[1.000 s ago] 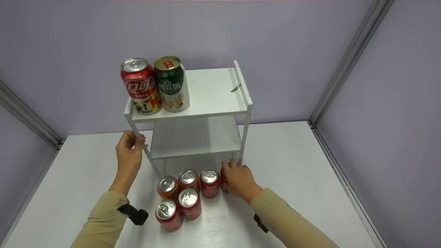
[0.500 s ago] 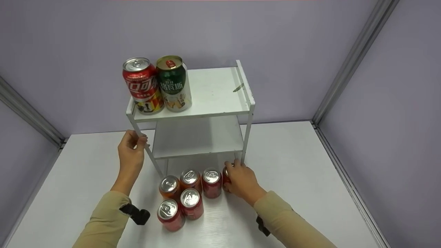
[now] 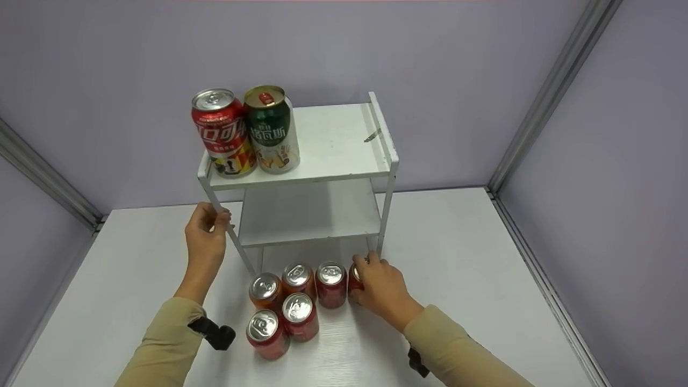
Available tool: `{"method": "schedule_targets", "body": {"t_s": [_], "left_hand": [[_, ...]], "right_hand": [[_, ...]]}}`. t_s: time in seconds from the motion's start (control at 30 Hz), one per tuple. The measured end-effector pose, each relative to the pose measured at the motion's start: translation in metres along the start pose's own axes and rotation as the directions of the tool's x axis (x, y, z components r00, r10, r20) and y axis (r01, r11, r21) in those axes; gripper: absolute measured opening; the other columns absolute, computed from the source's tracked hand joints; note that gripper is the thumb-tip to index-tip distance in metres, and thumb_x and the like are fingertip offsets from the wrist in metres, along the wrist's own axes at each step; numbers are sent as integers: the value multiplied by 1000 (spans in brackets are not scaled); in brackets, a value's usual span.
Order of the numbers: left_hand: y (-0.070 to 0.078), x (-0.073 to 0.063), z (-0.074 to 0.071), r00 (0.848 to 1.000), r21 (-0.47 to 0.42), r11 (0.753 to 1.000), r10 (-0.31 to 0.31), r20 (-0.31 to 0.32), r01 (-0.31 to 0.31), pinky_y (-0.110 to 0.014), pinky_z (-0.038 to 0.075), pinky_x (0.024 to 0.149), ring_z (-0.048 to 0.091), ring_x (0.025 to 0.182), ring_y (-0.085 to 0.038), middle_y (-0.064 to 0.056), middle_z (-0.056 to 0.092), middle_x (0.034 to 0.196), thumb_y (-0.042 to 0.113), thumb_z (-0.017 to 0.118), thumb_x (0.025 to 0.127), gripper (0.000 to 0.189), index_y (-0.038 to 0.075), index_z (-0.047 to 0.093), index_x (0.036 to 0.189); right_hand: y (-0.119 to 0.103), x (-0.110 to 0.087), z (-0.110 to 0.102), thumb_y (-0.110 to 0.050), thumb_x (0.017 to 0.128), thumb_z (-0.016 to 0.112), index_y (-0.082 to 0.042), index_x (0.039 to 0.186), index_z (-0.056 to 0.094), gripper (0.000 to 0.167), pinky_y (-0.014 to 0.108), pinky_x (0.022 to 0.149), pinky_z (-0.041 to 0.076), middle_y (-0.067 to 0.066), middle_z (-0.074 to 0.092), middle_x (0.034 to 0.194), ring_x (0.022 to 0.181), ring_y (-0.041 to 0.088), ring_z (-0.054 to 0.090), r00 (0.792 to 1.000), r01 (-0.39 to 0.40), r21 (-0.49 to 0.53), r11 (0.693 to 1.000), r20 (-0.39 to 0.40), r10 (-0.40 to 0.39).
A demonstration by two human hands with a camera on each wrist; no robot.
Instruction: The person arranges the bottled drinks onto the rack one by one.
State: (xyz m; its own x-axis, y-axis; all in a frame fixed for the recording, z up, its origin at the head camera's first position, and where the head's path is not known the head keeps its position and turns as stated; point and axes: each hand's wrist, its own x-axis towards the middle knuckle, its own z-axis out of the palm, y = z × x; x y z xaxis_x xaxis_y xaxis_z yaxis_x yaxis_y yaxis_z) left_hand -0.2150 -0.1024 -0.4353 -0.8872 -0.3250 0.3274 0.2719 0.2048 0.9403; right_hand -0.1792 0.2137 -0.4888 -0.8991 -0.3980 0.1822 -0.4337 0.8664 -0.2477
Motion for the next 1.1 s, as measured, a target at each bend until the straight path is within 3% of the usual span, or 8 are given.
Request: {"method": "schedule_targets", "body": {"t_s": [0.23,0.5,0.7,0.83,1.1], "left_hand": [[0,1,2,1000,8,1000,13,1,-13,-34,50,83,56,91,-19,-7,56,91,11,63,97,12,2,55,98],[-2,1,2,1000,11,1000,12,-7,-11,-34,51,82,56,90,-19,-7,56,90,13,63,97,14,2,55,97],[-3,1,2,1000,7,1000,29,-3,-29,-31,52,81,57,90,-19,-6,55,91,10,62,98,11,2,54,97],[-3,0,3,1000,16,999,28,2,-28,-33,52,81,57,90,-19,-6,55,91,9,61,99,9,3,54,96],[-3,1,2,1000,16,1000,14,-6,-14,-35,51,83,57,92,-20,-9,56,93,8,61,98,10,2,54,97]], "right_hand": [[-5,-8,-15,-21,69,89,-10,124,60,63,46,64,55,7,58,104,84,28,64,1000,10,-27,1000,-29,-10],[-14,-21,-30,-23,66,91,-12,124,62,66,46,68,56,7,61,113,95,27,65,992,74,-42,996,-99,-78],[-19,-30,-43,-26,65,93,-14,125,62,68,41,62,55,4,60,111,89,22,65,983,100,-39,994,-148,-105],[-21,-35,-52,-25,64,94,-13,124,63,68,38,60,55,5,60,111,87,20,64,966,140,-66,988,-208,-151],[-30,-38,-74,-25,63,92,-14,121,64,66,37,60,56,5,61,112,86,21,66,911,225,-131,966,-323,-256]]}}
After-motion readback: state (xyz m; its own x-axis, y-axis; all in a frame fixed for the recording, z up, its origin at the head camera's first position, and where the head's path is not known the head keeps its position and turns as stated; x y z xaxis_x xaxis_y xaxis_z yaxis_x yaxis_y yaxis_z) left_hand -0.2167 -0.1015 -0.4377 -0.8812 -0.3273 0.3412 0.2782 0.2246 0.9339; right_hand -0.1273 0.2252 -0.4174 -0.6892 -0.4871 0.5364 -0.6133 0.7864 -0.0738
